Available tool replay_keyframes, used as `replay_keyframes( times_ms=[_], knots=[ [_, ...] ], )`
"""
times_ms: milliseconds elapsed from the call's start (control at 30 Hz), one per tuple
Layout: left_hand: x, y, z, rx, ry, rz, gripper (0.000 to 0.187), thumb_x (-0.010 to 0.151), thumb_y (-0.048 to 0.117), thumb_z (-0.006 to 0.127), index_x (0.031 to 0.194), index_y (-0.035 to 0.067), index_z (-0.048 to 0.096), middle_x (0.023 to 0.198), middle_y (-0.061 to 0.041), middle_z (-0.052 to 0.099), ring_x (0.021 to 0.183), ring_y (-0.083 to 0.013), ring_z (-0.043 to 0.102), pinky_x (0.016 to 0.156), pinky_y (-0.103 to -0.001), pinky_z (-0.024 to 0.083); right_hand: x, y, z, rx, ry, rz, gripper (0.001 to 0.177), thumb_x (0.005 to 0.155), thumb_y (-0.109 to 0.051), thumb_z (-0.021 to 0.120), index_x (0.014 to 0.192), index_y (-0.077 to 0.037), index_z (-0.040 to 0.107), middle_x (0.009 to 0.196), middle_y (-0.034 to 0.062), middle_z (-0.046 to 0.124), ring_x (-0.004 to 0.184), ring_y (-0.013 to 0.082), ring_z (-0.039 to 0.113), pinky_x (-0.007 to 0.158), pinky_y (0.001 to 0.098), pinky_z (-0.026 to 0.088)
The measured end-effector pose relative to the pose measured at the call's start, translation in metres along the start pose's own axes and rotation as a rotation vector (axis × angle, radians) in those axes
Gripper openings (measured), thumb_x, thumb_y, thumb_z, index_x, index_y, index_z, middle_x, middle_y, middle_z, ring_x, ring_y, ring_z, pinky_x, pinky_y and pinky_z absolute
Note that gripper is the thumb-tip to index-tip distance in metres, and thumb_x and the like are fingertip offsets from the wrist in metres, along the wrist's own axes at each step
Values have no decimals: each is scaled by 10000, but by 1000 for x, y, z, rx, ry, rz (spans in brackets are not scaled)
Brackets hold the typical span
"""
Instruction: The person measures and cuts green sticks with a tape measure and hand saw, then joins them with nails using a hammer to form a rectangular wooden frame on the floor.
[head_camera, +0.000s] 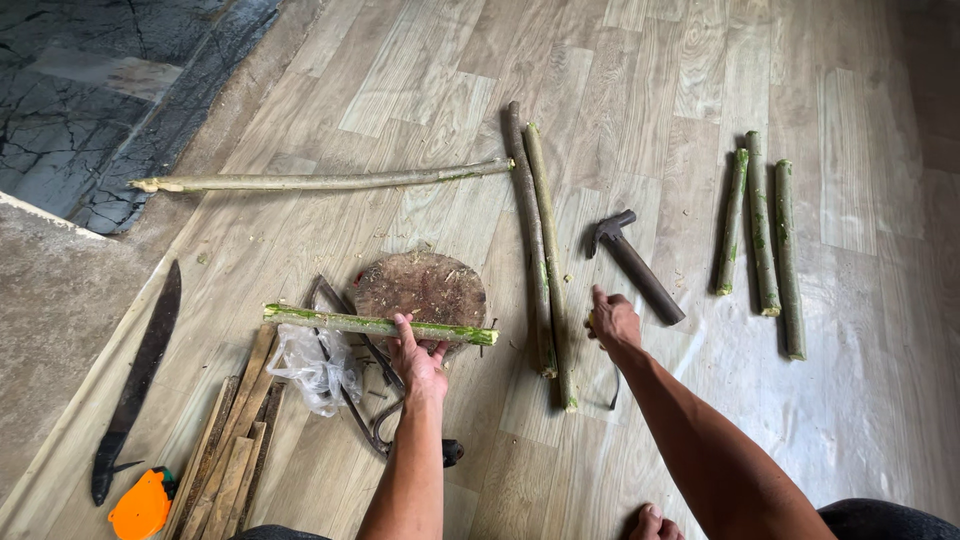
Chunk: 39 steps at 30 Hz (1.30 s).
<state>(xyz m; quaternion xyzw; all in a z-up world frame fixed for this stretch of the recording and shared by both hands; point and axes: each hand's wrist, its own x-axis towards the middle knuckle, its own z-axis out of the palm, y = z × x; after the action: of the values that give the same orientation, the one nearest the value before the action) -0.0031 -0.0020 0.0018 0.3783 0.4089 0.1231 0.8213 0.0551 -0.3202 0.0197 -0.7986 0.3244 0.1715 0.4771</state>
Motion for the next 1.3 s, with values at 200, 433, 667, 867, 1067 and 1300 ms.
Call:
replay_keyframes(
  times_ms=[200, 433, 667, 867, 1067, 1300],
  knots=[
    [2, -2, 3, -9, -36, 18, 565, 883, 576, 649, 1310, 222, 543, 1332, -29, 561, 1142, -253, 582, 890, -532, 555, 6, 30, -11, -240, 181, -129, 671, 1085, -617, 400, 1331, -8, 536, 1031, 267, 698, 925, 349, 680, 845, 474, 524],
    [16, -9, -14, -38, 0, -7, 576, 889, 534, 681, 1328, 196, 520, 1373, -38, 563, 1170, -288, 615, 900, -507, 583, -16, 32, -5, -571, 255, -288, 528, 951, -473, 606, 1299, -81, 547, 1304, 207, 526, 1245, 379, 509, 971, 587, 425],
    [15, -10, -21, -56, 22, -51, 684, 844, 484, 724, 1402, 220, 428, 1432, -39, 535, 1227, -335, 594, 922, -480, 591, -79, -29, 66, -62, -469, -403, 520, 976, -461, 536, 1380, -136, 493, 1281, 168, 635, 963, 299, 723, 835, 450, 620],
    [-23, 30, -10, 265, 41, -179, 591, 942, 545, 625, 1212, 23, 570, 1264, -272, 648, 1139, -409, 667, 746, -392, 607, -82, -46, 116, 408, -722, -271, 392, 951, -302, 688, 1177, 17, 655, 964, 170, 768, 799, 235, 748, 753, 382, 645],
    [-61, 56, -5, 1637, -70, 729, 366, 946, 408, 617, 1154, 116, 690, 1196, -132, 672, 1083, -300, 668, 971, -452, 503, -71, -43, 138, 419, -766, -282, 354, 949, -290, 720, 1121, 15, 672, 933, 141, 774, 784, 196, 750, 755, 363, 626],
    [-31, 53, -15, 1826, -466, 716, 413, 1006, 386, 603, 1400, 261, 590, 1269, -76, 575, 1073, -241, 627, 1255, -614, 170, -87, -44, 141, 444, -825, -199, 364, 923, -336, 726, 1127, -39, 679, 959, 111, 777, 838, 209, 757, 771, 356, 597]
  ],
)
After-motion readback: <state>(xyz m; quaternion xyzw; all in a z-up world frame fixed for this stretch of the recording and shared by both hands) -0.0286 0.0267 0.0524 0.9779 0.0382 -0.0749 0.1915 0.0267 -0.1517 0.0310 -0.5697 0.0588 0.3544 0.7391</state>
